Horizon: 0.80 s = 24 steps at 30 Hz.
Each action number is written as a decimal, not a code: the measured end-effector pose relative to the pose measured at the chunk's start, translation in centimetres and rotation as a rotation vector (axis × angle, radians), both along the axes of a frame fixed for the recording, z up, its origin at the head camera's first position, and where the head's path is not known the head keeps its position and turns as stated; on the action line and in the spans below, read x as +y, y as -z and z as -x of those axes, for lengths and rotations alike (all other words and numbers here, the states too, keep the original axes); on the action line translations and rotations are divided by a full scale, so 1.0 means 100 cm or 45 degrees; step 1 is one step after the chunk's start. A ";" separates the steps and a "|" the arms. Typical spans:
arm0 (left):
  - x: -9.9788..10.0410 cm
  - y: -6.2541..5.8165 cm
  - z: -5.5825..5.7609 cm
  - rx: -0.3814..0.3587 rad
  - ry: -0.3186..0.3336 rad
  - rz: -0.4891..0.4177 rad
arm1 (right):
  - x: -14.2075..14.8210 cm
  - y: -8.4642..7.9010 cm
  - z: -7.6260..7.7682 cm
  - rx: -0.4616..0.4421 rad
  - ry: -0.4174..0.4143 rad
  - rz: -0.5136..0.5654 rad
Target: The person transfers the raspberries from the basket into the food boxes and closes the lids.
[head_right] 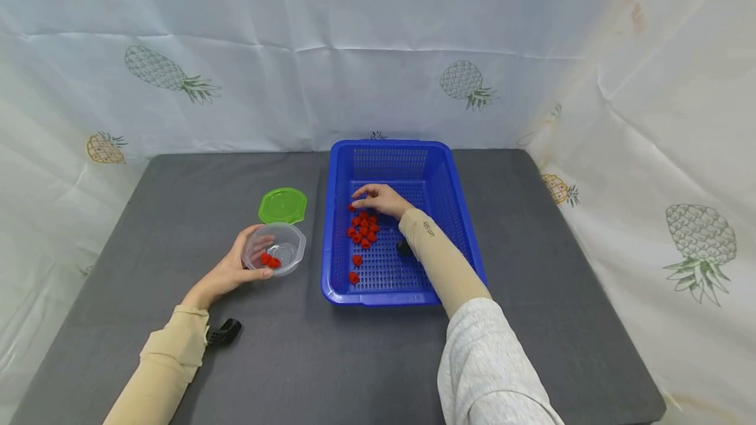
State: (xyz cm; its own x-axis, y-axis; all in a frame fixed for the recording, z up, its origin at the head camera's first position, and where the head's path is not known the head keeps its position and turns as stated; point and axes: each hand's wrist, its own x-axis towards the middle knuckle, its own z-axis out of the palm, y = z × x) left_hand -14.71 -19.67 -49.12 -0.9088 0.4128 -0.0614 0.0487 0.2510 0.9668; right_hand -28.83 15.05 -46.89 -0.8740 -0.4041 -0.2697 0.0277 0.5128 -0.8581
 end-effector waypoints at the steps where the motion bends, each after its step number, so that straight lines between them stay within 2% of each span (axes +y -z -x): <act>1: 0.000 0.000 0.000 -0.001 0.001 0.002 | 0.000 0.001 0.000 0.019 -0.003 -0.025; 14: 0.000 0.003 0.000 -0.005 0.003 0.012 | -0.005 0.002 0.000 0.127 -0.060 -0.243; 24: -0.001 0.003 0.001 -0.014 0.007 0.004 | -0.009 0.007 0.002 0.181 -0.068 -0.280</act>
